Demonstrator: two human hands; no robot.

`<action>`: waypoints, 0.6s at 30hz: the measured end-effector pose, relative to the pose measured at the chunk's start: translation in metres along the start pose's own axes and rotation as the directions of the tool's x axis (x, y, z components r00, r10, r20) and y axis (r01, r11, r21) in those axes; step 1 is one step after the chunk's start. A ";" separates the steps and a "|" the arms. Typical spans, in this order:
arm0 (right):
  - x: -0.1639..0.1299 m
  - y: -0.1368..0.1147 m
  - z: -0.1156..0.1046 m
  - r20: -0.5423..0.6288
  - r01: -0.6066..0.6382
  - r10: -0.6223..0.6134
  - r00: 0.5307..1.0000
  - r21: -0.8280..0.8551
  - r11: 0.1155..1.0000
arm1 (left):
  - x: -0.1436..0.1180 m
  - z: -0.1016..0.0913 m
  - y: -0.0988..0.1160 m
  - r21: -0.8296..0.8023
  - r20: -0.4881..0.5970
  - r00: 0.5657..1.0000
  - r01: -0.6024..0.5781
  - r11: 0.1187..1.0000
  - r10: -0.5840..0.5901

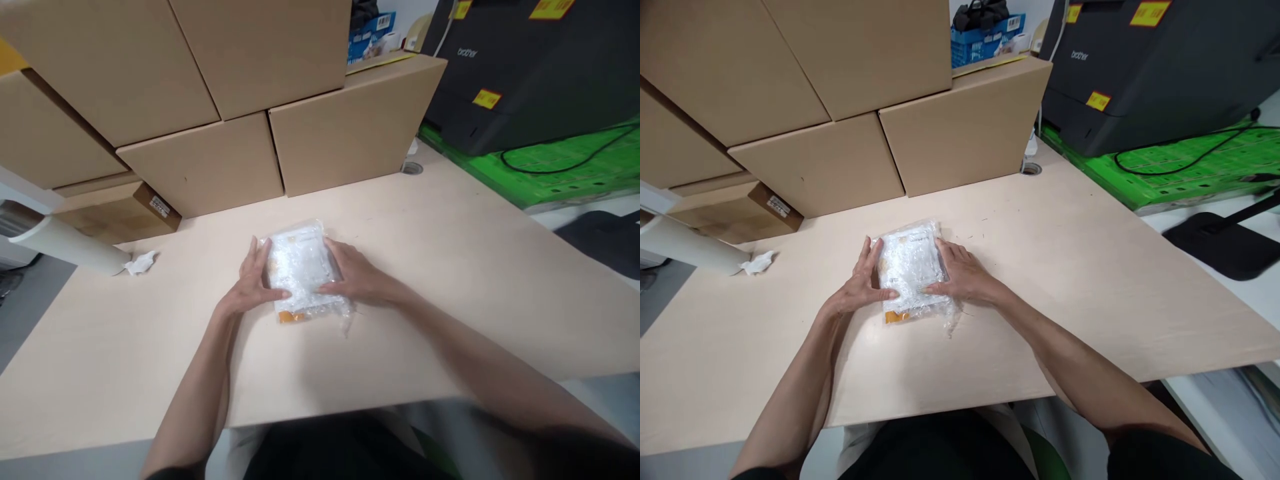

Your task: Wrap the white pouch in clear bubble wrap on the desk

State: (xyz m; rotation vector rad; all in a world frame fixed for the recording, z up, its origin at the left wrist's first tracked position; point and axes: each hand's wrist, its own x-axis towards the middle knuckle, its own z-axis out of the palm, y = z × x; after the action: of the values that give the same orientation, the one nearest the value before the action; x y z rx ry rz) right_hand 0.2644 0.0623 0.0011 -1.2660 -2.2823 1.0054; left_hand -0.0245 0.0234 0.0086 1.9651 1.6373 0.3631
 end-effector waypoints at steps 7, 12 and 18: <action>0.006 0.001 0.006 0.017 -0.050 0.052 0.999 -0.088 0.995 | 0.002 0.002 -0.001 0.060 -0.014 0.997 -0.069 0.996 0.070; 0.004 -0.002 0.008 -0.221 0.064 -0.056 0.974 0.026 0.998 | 0.001 0.003 0.005 0.029 0.003 1.000 -0.023 0.999 0.023; 0.023 -0.009 0.021 -0.237 0.042 0.082 0.968 0.475 0.879 | 0.002 0.005 0.005 -0.033 -0.008 1.000 -0.027 0.999 0.027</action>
State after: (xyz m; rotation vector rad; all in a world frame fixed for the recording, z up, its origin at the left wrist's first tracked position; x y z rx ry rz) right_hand 0.2342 0.0693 -0.0075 -1.1265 -1.6899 1.2395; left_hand -0.0172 0.0240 0.0073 1.9655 1.6007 0.4059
